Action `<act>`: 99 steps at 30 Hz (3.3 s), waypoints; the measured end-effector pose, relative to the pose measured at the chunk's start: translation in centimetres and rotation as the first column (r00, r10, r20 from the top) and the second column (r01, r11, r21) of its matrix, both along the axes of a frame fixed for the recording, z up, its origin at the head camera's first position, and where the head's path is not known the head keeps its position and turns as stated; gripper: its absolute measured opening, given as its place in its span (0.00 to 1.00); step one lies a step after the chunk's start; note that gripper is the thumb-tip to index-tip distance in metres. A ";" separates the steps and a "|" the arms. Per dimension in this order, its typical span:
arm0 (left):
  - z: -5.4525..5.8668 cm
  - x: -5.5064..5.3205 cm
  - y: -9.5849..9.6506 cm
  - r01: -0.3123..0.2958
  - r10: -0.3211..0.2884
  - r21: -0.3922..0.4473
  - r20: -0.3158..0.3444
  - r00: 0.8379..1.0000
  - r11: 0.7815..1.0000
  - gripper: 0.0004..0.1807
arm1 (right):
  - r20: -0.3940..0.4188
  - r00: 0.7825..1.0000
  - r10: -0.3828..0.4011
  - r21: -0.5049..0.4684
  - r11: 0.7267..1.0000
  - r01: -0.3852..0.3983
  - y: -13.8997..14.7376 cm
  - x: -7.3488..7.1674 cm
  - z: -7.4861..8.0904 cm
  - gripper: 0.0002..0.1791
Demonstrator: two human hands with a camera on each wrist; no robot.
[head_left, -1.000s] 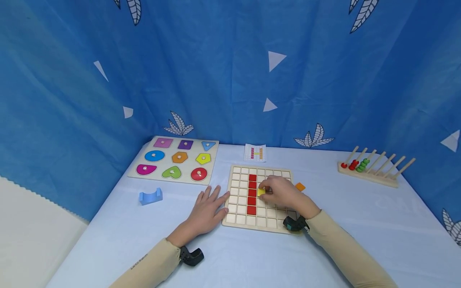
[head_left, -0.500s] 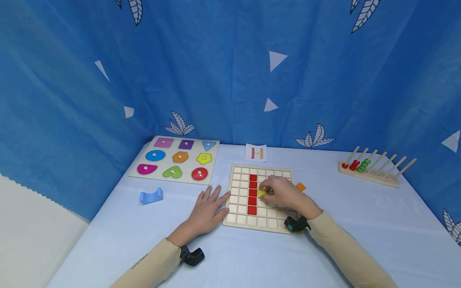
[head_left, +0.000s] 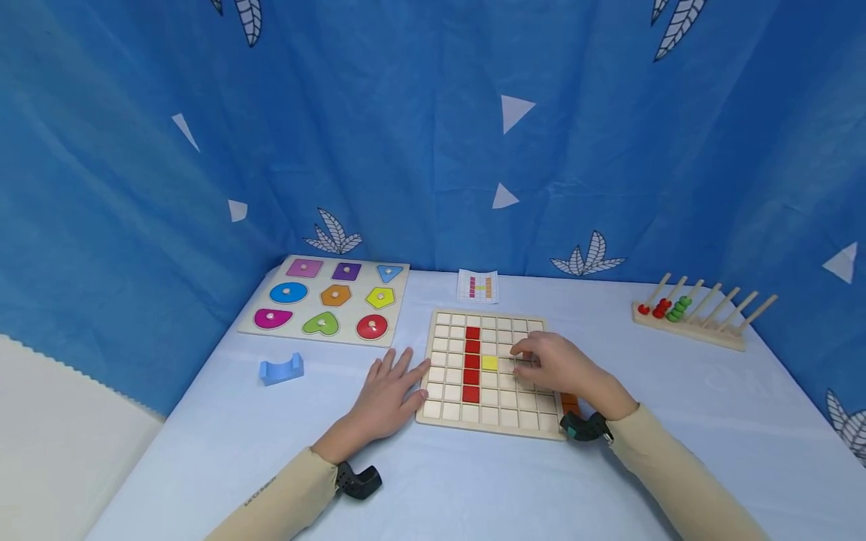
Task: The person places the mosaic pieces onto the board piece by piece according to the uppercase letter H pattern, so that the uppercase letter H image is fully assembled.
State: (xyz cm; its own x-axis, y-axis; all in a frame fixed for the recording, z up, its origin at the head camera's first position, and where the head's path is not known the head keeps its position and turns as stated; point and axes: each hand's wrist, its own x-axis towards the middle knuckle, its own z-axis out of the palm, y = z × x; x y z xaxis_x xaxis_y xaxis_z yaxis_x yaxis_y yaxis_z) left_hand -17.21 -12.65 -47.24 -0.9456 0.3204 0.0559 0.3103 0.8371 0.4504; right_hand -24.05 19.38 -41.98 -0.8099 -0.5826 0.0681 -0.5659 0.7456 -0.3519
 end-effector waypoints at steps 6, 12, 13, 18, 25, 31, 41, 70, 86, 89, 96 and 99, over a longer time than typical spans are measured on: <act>-0.1 0.0 0.0 0.001 -0.001 -0.001 -0.006 1.000 1.000 0.30 | 0.027 0.998 -0.048 0.002 0.999 0.048 1.6 1.0 0.1 0.14; -0.1 0.0 0.0 -0.001 0.001 0.000 0.001 1.000 1.000 0.30 | 0.033 0.997 -0.064 -0.001 0.998 0.064 3.0 1.8 -0.2 0.15; -0.1 0.0 0.0 -0.002 0.002 0.002 0.003 1.000 1.000 0.31 | 0.035 0.997 -0.069 0.000 0.998 0.069 3.1 1.8 -0.2 0.15; -0.2 0.0 -0.1 -0.006 0.006 0.001 -0.006 1.000 1.000 0.31 | 0.050 0.995 -0.083 -0.001 0.997 0.083 3.5 2.1 -0.1 0.16; -0.2 0.1 -0.1 -0.006 0.006 0.012 -0.008 1.000 1.000 0.30 | 0.024 0.998 -0.053 -0.019 0.998 0.053 3.2 2.0 -0.3 0.16; -0.1 0.1 0.0 -0.002 0.002 0.017 -0.010 1.000 1.000 0.30 | 0.003 1.000 -0.023 -0.038 0.999 0.023 2.8 2.0 -0.5 0.16; -0.1 0.0 0.1 0.003 -0.003 0.009 -0.010 1.000 1.000 0.30 | 0.027 0.997 -0.073 -0.042 0.996 0.074 4.3 2.5 -0.3 0.15; -0.2 0.0 -0.1 -0.002 0.003 0.023 -0.020 1.000 1.000 0.30 | 0.052 0.984 -0.172 -0.016 0.985 0.173 7.1 2.9 -1.4 0.09; -0.1 0.0 0.1 -0.006 0.006 0.013 -0.005 1.000 1.000 0.30 | 0.133 0.971 -0.197 -0.040 0.978 0.204 7.0 2.2 -1.6 0.10; -0.2 -0.1 0.1 -0.004 0.004 0.006 -0.007 1.000 1.000 0.30 | 0.131 0.972 -0.194 -0.043 0.979 0.201 7.1 2.1 -1.7 0.09; -0.2 -0.1 0.1 -0.005 0.005 0.009 -0.010 1.000 1.000 0.30 | 0.117 0.977 -0.178 -0.046 0.982 0.184 7.2 2.1 -1.7 0.08; -0.2 -0.1 0.0 -0.007 0.007 0.007 -0.007 1.000 1.000 0.30 | 0.115 0.978 -0.173 -0.046 0.983 0.179 7.2 2.1 -1.6 0.07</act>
